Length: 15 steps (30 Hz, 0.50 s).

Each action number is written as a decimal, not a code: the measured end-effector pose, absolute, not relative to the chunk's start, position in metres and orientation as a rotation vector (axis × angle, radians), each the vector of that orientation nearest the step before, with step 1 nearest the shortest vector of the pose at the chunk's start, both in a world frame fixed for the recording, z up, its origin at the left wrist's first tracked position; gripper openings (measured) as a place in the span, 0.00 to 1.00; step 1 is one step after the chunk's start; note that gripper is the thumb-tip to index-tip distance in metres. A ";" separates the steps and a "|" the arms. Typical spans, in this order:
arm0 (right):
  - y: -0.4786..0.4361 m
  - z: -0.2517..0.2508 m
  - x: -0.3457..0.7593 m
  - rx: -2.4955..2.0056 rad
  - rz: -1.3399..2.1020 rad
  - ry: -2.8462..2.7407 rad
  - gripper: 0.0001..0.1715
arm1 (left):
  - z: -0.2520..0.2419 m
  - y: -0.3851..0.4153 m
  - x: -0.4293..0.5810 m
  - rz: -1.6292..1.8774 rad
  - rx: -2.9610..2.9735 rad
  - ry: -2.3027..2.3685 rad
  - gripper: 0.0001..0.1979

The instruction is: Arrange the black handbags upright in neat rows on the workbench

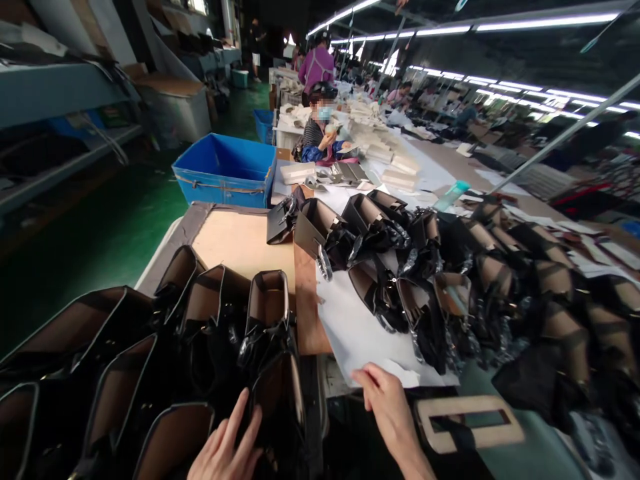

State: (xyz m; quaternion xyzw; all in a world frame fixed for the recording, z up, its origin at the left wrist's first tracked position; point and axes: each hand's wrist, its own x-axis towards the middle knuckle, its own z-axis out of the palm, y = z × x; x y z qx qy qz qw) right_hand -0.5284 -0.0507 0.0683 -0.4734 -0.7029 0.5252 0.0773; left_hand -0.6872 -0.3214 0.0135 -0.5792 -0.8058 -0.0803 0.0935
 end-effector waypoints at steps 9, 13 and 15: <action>-0.056 0.089 -0.548 -1.035 2.281 -1.224 0.24 | 0.033 -0.313 -0.677 -0.136 -1.604 -2.773 0.22; -0.043 0.127 -0.548 -0.893 2.442 -1.041 0.29 | 0.031 -0.315 -0.678 -0.175 -1.574 -2.788 0.22; -0.036 0.139 -0.548 -0.874 2.497 -1.016 0.32 | 0.028 -0.317 -0.678 -0.229 -1.552 -2.768 0.21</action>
